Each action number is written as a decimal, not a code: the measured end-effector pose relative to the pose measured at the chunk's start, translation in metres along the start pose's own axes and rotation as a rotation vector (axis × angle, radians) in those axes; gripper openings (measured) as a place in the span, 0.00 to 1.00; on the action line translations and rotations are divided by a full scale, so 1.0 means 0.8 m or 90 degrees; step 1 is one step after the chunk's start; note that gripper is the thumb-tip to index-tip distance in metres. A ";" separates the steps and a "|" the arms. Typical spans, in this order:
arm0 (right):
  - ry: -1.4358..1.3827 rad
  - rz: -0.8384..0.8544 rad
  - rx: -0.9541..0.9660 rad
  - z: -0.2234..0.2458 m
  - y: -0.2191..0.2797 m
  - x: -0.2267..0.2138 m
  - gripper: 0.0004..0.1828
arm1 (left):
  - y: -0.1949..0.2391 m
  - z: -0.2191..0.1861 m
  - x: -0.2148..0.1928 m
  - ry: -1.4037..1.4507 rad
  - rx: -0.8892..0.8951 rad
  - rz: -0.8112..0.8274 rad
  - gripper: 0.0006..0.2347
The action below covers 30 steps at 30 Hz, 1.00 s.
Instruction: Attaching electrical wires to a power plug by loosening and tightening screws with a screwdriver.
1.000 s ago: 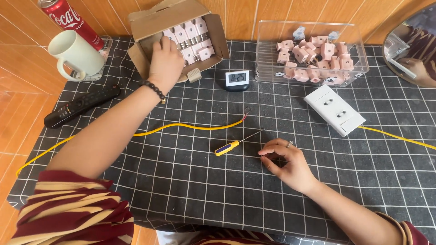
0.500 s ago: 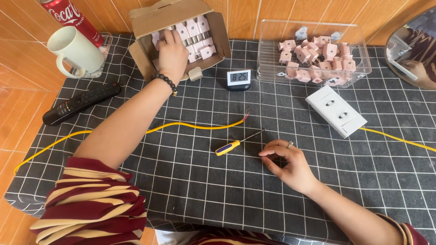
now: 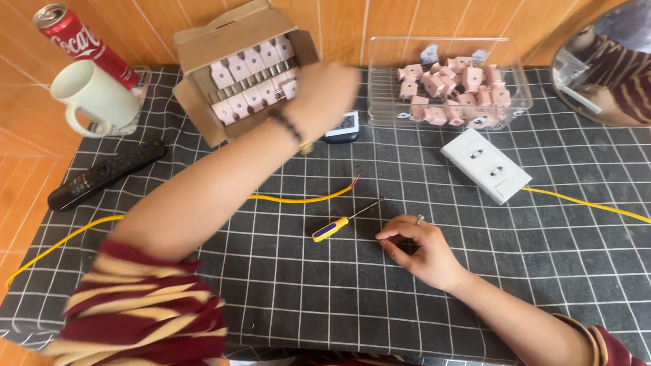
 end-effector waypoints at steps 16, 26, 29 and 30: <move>0.028 0.035 -0.104 0.020 -0.003 -0.007 0.07 | -0.242 -0.053 0.175 0.085 0.065 0.181 0.14; 0.015 0.046 -0.120 0.022 -0.003 -0.007 0.06 | -0.237 -0.019 0.154 0.094 -0.017 0.181 0.12; 0.015 0.040 -0.111 0.018 -0.003 -0.008 0.07 | -0.202 -0.028 0.082 0.048 0.046 0.117 0.13; 0.019 0.034 -0.101 0.016 -0.003 -0.008 0.07 | -0.182 -0.034 0.050 0.052 0.059 0.089 0.15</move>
Point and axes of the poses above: each hand's wrist, its own y-axis away from the middle knuckle, its own x-axis out of the palm, z = x × y, the point moved 6 cm from there along -y, towards the middle knuckle, and after that the axes turned 10 degrees about y, right-handed, at the moved point
